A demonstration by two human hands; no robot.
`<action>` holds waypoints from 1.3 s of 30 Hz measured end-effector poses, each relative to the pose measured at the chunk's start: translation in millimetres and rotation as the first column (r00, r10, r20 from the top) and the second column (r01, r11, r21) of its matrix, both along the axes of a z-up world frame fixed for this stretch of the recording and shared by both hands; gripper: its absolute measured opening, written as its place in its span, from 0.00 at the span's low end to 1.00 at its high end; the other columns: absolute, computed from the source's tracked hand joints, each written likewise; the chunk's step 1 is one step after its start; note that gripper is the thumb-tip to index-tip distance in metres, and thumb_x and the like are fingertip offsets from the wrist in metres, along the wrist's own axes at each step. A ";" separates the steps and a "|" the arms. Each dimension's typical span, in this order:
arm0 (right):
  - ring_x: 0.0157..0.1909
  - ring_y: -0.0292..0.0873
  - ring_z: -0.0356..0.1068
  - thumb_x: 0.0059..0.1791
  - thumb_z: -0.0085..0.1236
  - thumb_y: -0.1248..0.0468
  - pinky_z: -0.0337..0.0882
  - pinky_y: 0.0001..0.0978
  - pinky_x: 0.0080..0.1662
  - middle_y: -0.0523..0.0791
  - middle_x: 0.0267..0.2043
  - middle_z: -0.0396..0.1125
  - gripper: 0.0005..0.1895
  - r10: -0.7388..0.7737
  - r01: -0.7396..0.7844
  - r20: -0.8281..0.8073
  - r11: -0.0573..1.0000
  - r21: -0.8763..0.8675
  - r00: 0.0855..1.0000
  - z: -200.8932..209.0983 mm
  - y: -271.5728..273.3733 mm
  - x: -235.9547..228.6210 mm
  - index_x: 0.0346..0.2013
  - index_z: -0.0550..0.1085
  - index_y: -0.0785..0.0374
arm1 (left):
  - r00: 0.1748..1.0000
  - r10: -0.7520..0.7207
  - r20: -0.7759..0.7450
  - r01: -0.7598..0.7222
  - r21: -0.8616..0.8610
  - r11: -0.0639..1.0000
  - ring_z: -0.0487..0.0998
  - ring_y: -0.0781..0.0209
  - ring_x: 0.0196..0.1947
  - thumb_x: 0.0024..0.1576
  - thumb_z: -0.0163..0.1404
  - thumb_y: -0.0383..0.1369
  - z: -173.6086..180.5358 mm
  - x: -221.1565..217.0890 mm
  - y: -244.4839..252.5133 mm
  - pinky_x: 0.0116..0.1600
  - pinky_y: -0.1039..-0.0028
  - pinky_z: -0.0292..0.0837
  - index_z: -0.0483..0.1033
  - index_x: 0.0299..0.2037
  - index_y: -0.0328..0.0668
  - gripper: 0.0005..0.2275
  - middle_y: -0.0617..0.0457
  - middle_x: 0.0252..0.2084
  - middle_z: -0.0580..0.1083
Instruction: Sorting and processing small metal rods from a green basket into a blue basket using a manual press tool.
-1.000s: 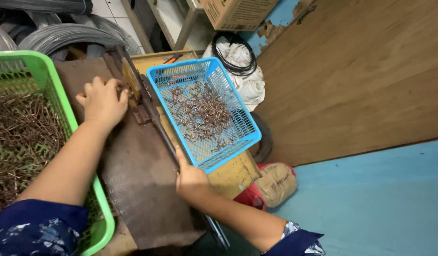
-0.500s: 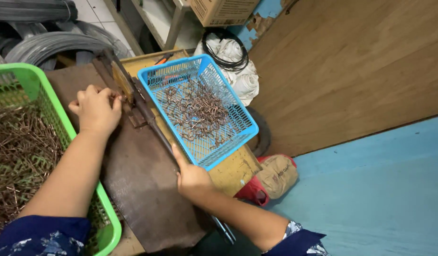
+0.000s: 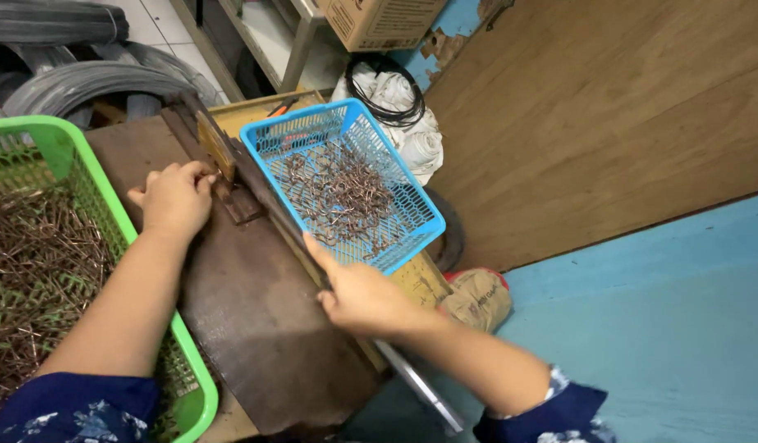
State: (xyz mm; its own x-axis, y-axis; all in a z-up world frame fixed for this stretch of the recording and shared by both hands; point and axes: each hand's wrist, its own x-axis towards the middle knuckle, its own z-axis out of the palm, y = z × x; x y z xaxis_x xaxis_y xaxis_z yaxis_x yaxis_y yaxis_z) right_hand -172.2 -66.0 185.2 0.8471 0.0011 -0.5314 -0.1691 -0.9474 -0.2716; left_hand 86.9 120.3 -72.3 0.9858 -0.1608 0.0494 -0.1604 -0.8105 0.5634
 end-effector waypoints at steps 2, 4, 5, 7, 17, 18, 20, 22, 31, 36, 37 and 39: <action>0.54 0.71 0.78 0.56 0.51 0.61 0.78 0.66 0.54 0.66 0.49 0.76 0.48 0.020 -0.020 0.000 0.999 -0.035 1.000 39.8 5.7 11.7 0.85 0.38 0.43 | 0.999 -0.018 -0.033 0.017 -0.043 0.999 0.75 0.38 0.61 0.71 0.52 0.45 -0.5 3.2 1.5 0.66 0.26 0.58 0.83 0.56 0.67 0.09 0.49 0.52 0.79; 0.53 0.69 0.79 0.56 0.51 0.60 0.79 0.64 0.53 0.65 0.50 0.76 0.48 0.043 -0.042 0.005 0.996 -0.073 0.999 75.1 12.0 25.3 0.85 0.38 0.43 | 0.998 -0.035 -0.059 0.030 -0.088 0.996 0.75 0.38 0.61 0.71 0.52 0.46 -1.6 6.9 3.0 0.64 0.25 0.60 0.82 0.57 0.67 0.09 0.50 0.52 0.79; 0.51 0.68 0.80 0.56 0.49 0.61 0.80 0.62 0.53 0.66 0.49 0.76 0.47 0.065 -0.067 -0.025 0.994 -0.086 0.998 90.2 15.2 32.9 0.86 0.38 0.47 | 0.994 -0.044 -0.104 0.035 -0.084 0.996 0.74 0.37 0.62 0.72 0.50 0.46 -2.9 9.0 3.2 0.65 0.25 0.58 0.82 0.57 0.67 0.10 0.49 0.54 0.79; 0.49 0.66 0.81 0.57 0.48 0.61 0.80 0.59 0.53 0.66 0.49 0.76 0.45 0.087 -0.092 -0.053 0.991 -0.099 0.995 110.6 19.1 45.4 0.86 0.38 0.51 | 0.988 -0.052 -0.146 0.041 -0.080 0.996 0.73 0.36 0.64 0.72 0.49 0.46 0.6 11.5 2.9 0.67 0.25 0.57 0.81 0.58 0.66 0.10 0.48 0.56 0.78; 0.39 0.57 0.81 0.58 0.48 0.63 0.82 0.47 0.46 0.63 0.45 0.77 0.44 0.045 -0.049 -0.059 0.997 -0.066 0.997 89.3 12.0 38.2 0.86 0.39 0.54 | 0.858 -0.287 -0.425 0.396 0.195 0.897 0.80 0.46 0.67 0.65 0.49 0.46 50.3 -21.5 0.7 0.69 0.42 0.65 0.87 0.54 0.71 0.14 0.55 0.59 0.85; 0.38 0.58 0.81 0.58 0.48 0.64 0.83 0.48 0.44 0.64 0.44 0.77 0.46 0.027 -0.028 -0.045 0.999 -0.033 0.999 76.2 9.2 31.3 0.86 0.37 0.53 | 0.841 -0.308 -0.445 0.443 0.240 0.864 0.81 0.49 0.66 0.64 0.48 0.46 52.5 -21.6 0.6 0.67 0.46 0.69 0.88 0.53 0.71 0.15 0.56 0.58 0.86; 0.45 0.65 0.79 0.57 0.51 0.63 0.81 0.55 0.48 0.66 0.46 0.76 0.48 0.046 -0.047 -0.045 0.998 -0.029 0.998 48.0 11.3 15.5 0.86 0.36 0.54 | 0.823 -0.312 -0.475 0.469 0.259 0.844 0.80 0.45 0.67 0.64 0.46 0.42 80.7 -28.5 10.7 0.68 0.43 0.70 0.88 0.56 0.61 0.17 0.50 0.60 0.84; 0.52 0.71 0.78 0.57 0.53 0.62 0.79 0.63 0.51 0.69 0.48 0.74 0.49 0.069 -0.070 -0.045 0.997 -0.026 0.997 4.8 8.2 1.1 0.86 0.35 0.55 | 0.805 -0.311 -0.504 0.492 0.275 0.826 0.79 0.42 0.69 0.64 0.44 0.38 111.5 -37.3 24.1 0.68 0.41 0.71 0.88 0.58 0.52 0.19 0.43 0.63 0.83; 0.35 0.69 0.74 0.53 0.54 0.64 0.73 0.59 0.38 0.61 0.37 0.76 0.51 -0.025 0.024 0.252 1.000 0.006 0.967 -141.0 -16.5 -21.5 0.85 0.37 0.54 | 0.810 -0.267 -0.522 0.538 0.479 0.694 0.89 0.49 0.43 0.57 0.49 0.33 175.5 -38.1 57.5 0.55 0.62 0.84 0.91 0.48 0.36 0.17 0.45 0.47 0.89; 0.37 0.70 0.75 0.53 0.51 0.63 0.73 0.61 0.40 0.62 0.38 0.76 0.48 -0.044 0.039 0.234 0.999 0.026 0.971 -136.2 -13.7 -21.4 0.84 0.39 0.54 | 0.860 -0.153 -0.488 0.113 -0.111 0.987 0.82 0.44 0.43 0.74 0.44 0.42 208.3 -56.4 67.9 0.50 0.52 0.81 0.71 0.71 0.43 0.20 0.38 0.58 0.80; 0.37 0.70 0.75 0.53 0.51 0.63 0.73 0.61 0.40 0.62 0.38 0.76 0.48 -0.043 0.038 0.234 0.999 0.026 0.971 -138.3 -14.9 -22.5 0.84 0.39 0.54 | 0.860 -0.153 -0.488 0.112 -0.111 0.987 0.82 0.44 0.43 0.74 0.44 0.42 197.6 -58.3 72.5 0.50 0.52 0.81 0.71 0.71 0.43 0.20 0.38 0.58 0.80; 0.37 0.71 0.75 0.52 0.52 0.64 0.74 0.61 0.39 0.62 0.38 0.76 0.48 -0.026 0.015 0.301 0.999 0.040 0.953 -142.7 -16.2 -22.8 0.84 0.41 0.56 | 0.837 -0.207 -0.507 0.190 -0.086 0.978 0.84 0.42 0.57 0.70 0.48 0.42 176.1 -62.5 84.5 0.64 0.50 0.79 0.79 0.65 0.41 0.19 0.38 0.59 0.82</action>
State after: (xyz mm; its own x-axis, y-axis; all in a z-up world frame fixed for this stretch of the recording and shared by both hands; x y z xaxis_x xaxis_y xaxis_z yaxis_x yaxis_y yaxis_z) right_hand -195.0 -82.2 42.5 0.9680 -0.0036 -0.2510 -0.0935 -0.9331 -0.3472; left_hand 24.4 204.8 103.7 0.8198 -0.3627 -0.4431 0.0011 -0.7728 0.6346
